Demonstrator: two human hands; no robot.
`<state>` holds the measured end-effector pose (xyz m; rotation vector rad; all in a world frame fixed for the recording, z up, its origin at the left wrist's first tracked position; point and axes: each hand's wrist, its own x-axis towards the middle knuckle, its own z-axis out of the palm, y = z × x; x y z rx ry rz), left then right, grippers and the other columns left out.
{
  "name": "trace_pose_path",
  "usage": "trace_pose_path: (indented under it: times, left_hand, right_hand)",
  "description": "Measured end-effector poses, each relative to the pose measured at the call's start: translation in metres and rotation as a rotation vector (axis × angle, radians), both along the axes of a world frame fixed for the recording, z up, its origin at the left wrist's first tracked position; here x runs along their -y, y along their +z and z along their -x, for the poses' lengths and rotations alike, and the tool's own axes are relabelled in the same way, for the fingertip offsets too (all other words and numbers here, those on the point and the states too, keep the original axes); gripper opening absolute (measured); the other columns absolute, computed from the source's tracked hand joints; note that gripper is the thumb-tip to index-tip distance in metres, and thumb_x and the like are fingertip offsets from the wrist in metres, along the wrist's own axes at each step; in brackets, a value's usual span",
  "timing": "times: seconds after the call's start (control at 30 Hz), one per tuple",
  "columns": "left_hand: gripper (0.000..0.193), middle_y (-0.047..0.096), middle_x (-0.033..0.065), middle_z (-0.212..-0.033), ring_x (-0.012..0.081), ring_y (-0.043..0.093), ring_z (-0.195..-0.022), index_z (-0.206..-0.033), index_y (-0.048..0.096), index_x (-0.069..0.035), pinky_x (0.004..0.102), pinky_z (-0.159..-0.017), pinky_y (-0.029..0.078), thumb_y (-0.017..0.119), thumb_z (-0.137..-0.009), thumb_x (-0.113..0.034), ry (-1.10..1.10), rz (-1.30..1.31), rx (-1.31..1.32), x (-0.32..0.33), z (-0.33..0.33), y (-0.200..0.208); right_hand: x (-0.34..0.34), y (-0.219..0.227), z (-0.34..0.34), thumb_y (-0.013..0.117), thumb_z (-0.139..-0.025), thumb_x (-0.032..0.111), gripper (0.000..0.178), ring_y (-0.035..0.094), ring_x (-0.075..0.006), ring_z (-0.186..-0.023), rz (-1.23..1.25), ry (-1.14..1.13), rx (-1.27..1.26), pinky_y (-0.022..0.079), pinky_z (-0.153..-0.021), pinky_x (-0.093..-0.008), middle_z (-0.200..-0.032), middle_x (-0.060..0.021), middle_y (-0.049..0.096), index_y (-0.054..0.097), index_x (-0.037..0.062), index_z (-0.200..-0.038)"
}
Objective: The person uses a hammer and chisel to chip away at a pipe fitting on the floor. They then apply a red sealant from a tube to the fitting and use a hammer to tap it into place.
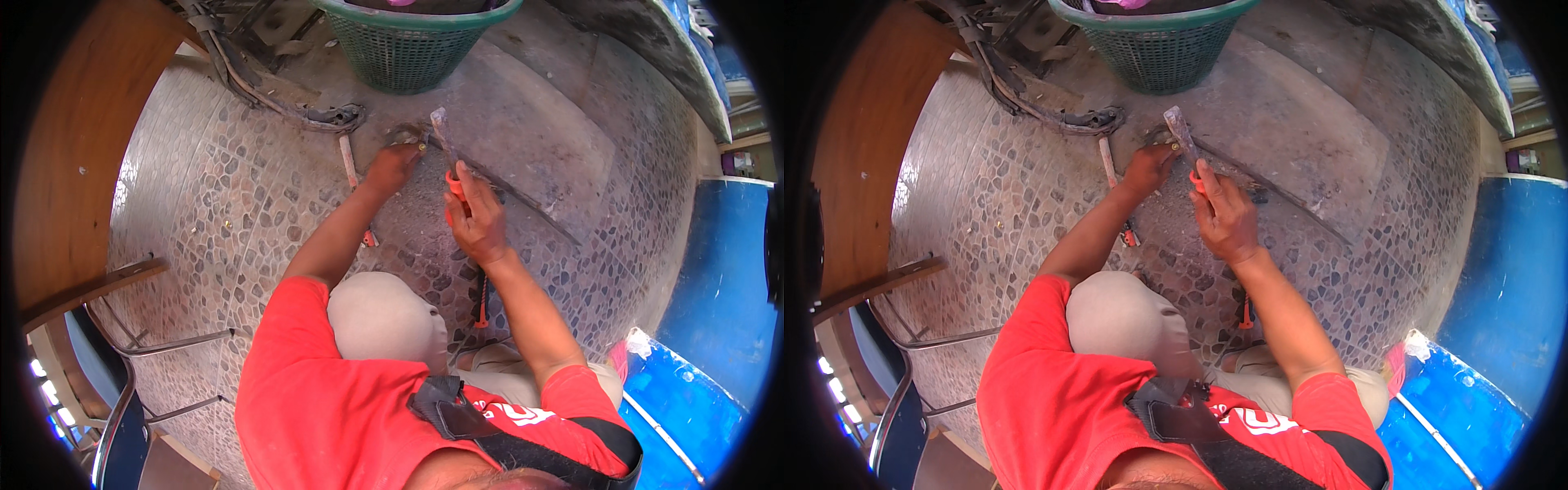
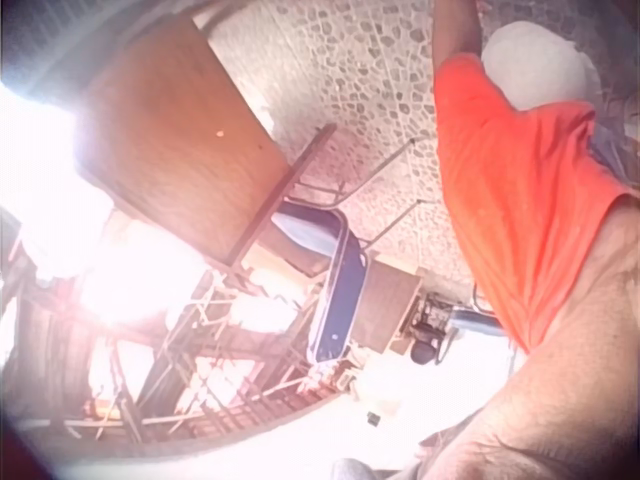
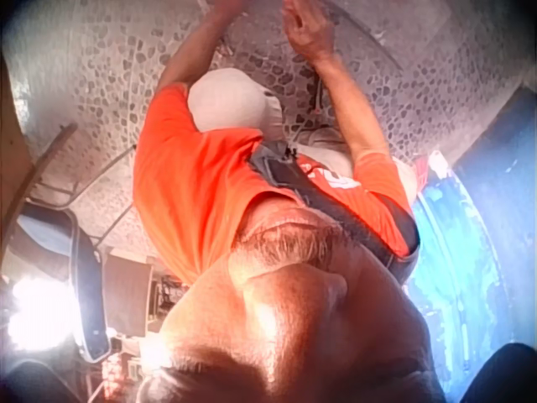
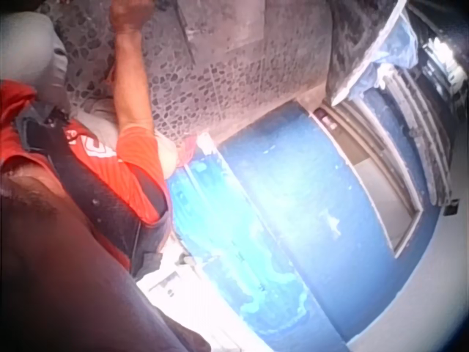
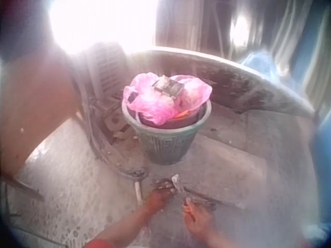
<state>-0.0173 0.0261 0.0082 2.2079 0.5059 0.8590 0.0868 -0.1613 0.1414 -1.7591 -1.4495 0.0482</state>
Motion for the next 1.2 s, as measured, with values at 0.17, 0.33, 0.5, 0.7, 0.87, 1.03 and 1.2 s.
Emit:
trace_pose_path:
  times: [0.17,0.33,0.5,0.7,0.87,1.03,1.2]
  left_hand:
    - [0.010,0.068,0.0204,-0.087,0.0423,0.066,-0.080,-0.096,0.067,-0.004,0.0476,-0.069,0.053,0.067,-0.091,-0.013,-0.076,-0.074,-0.123,-0.009,0.007,-0.016]
    - [0.009,0.068,0.0207,-0.085,0.0433,0.065,-0.078,-0.095,0.067,-0.003,0.0496,-0.068,0.052,0.067,-0.086,-0.008,-0.038,-0.042,-0.022,-0.001,-0.001,-0.005]
    - [0.015,0.068,0.0209,-0.087,0.0433,0.065,-0.081,-0.101,0.067,-0.004,0.0497,-0.071,0.052,0.065,-0.090,-0.014,-0.080,-0.075,-0.126,-0.009,0.006,-0.012]
    - [0.014,0.068,0.0209,-0.088,0.0433,0.065,-0.081,-0.100,0.068,-0.005,0.0505,-0.071,0.052,0.066,-0.089,-0.013,-0.042,-0.054,-0.088,-0.004,0.000,-0.005]
    - [0.013,0.069,0.0205,-0.088,0.0427,0.066,-0.082,-0.099,0.068,-0.005,0.0509,-0.072,0.052,0.065,-0.091,-0.015,-0.087,-0.088,-0.097,-0.013,0.006,-0.013]
    - [0.013,0.070,0.0182,-0.088,0.0402,0.068,-0.080,-0.095,0.069,-0.004,0.0474,-0.070,0.053,0.067,-0.093,-0.017,0.019,-0.014,-0.064,-0.008,0.003,-0.010]
    - [0.016,0.072,0.0175,-0.087,0.0345,0.070,-0.074,-0.097,0.072,-0.004,0.0399,-0.065,0.053,0.068,-0.095,-0.019,0.132,0.274,-0.022,-0.005,0.002,-0.006]
  right_hand:
    - [-0.001,-0.013,-0.009,0.070,-0.091,0.012,0.063,0.066,-0.0347,-0.082,0.369,0.050,0.095,0.054,-0.071,-0.0446,-0.104,-0.0123,0.068,0.048,0.0168,-0.150]
    - [-0.002,-0.006,0.005,0.066,-0.094,0.015,0.061,0.066,-0.0368,-0.082,0.126,-0.036,0.026,0.053,-0.074,-0.0471,-0.101,-0.0131,0.067,0.046,0.0161,-0.151]
    - [-0.010,-0.017,-0.001,0.068,-0.091,0.009,0.064,0.065,-0.0378,-0.086,0.407,0.029,0.120,0.053,-0.078,-0.0464,-0.101,-0.0156,0.067,0.046,0.0146,-0.151]
    - [-0.010,0.003,0.009,0.065,-0.094,0.010,0.063,0.066,-0.0399,-0.090,0.013,0.001,0.003,0.053,-0.081,-0.0482,-0.104,-0.0184,0.067,0.044,0.0176,-0.153]
    - [-0.010,-0.020,-0.001,0.067,-0.093,0.010,0.065,0.065,-0.0389,-0.087,0.620,0.006,0.027,0.053,-0.079,-0.0464,-0.103,-0.0181,0.066,0.044,0.0153,-0.153]
    - [-0.006,-0.004,0.010,0.067,-0.092,0.010,0.061,0.065,-0.0364,-0.086,0.168,-0.023,-0.039,0.054,-0.078,-0.0452,-0.102,-0.0156,0.066,0.048,0.0158,-0.150]
    - [0.010,-0.014,0.009,0.067,-0.095,0.014,0.062,0.069,-0.0323,-0.090,0.190,-0.126,-0.300,0.056,-0.080,-0.0396,-0.104,-0.0166,0.067,0.045,0.0179,-0.153]
